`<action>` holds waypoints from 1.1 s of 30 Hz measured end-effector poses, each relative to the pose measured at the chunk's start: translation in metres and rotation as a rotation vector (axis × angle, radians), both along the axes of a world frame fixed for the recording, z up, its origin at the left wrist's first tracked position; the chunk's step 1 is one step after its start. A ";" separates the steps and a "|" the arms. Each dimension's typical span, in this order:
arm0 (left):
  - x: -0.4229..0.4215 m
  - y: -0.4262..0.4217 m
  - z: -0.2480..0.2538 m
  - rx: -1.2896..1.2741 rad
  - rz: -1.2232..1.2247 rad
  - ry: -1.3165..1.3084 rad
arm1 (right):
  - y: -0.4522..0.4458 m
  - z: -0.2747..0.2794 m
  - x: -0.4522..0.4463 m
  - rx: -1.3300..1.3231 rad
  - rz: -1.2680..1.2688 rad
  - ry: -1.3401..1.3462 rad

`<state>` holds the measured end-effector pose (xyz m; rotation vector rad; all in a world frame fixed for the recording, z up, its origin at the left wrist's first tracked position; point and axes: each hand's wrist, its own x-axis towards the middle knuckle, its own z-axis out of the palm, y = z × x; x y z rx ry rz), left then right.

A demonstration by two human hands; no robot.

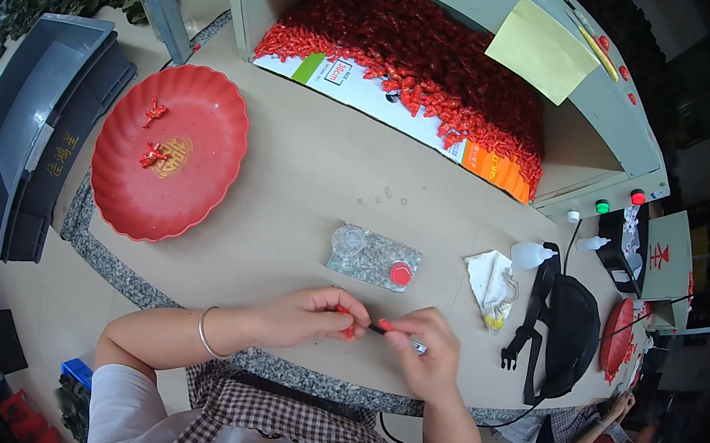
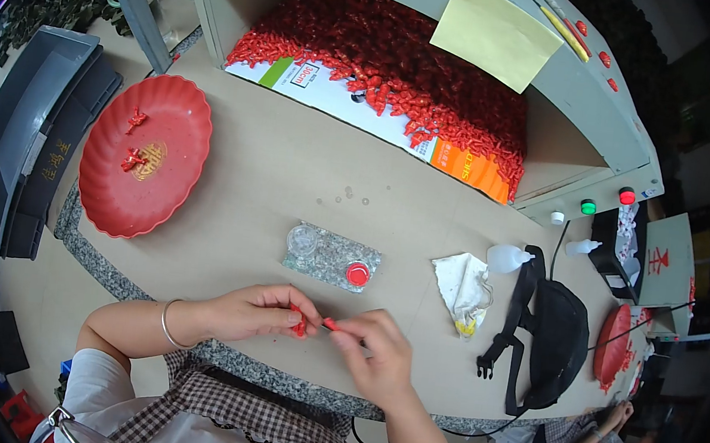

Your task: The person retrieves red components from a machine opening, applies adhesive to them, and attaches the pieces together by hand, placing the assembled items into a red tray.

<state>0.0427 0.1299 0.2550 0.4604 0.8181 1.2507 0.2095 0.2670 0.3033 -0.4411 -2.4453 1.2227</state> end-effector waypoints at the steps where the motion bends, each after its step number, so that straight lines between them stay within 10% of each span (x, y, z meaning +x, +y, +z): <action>1: -0.001 0.001 0.000 0.006 0.029 -0.002 | 0.007 -0.002 0.005 -0.213 -0.075 0.022; 6: -0.003 0.002 -0.003 -0.025 0.061 -0.081 | 0.041 -0.008 0.008 -0.707 -0.182 0.001; 33: -0.013 0.005 0.003 -0.024 0.104 0.034 | 0.067 -0.019 -0.028 -0.879 -0.180 -0.341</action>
